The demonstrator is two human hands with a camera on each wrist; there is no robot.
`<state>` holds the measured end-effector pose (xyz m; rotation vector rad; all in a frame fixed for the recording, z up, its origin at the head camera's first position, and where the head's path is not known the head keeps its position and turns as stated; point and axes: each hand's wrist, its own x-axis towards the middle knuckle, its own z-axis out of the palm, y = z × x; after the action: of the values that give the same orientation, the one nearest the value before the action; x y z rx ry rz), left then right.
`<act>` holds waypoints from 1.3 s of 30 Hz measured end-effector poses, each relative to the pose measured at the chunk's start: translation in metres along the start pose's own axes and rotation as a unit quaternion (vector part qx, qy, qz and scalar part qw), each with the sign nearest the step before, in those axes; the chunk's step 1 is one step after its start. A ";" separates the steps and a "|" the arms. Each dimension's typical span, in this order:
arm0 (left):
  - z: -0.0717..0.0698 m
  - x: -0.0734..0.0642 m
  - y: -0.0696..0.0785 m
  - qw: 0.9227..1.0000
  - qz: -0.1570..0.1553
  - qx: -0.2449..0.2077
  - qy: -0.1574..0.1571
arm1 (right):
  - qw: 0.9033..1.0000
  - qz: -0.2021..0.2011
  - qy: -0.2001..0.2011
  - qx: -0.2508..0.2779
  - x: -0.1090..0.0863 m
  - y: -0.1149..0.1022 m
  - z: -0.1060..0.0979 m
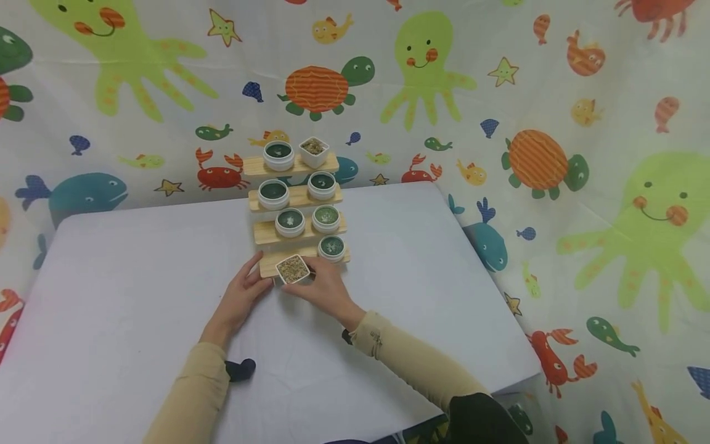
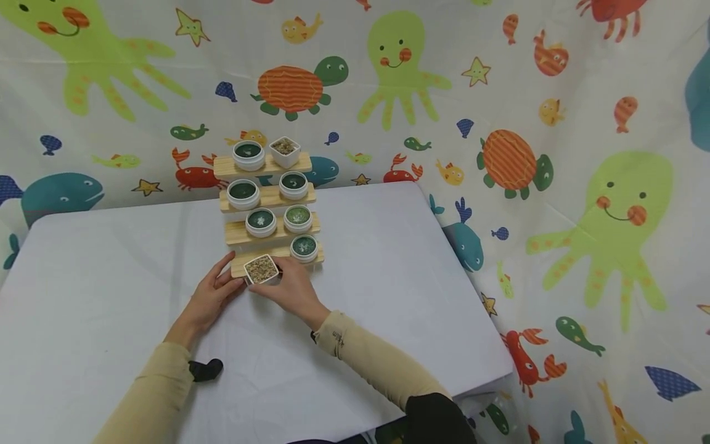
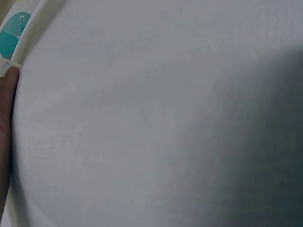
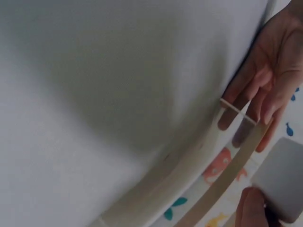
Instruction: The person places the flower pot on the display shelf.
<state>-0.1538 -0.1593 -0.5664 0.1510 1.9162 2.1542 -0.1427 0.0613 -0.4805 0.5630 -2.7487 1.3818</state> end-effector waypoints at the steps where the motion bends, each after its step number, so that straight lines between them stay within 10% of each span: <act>1: 0.000 0.000 0.000 1.000 -0.001 -0.007 -0.002 | 1.000 0.003 0.017 -0.014 0.001 -0.001 0.005; 16: 0.005 0.000 -0.001 1.000 -0.004 -0.027 0.000 | 0.993 0.074 0.089 -0.031 0.014 -0.004 0.031; 39: 0.002 -0.003 0.001 1.000 -0.003 -0.014 0.008 | 0.990 0.080 0.112 -0.024 0.020 -0.002 0.047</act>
<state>-0.1509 -0.1584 -0.5645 0.1239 1.8915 2.1832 -0.1539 0.0174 -0.5043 0.1747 -2.6846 1.3109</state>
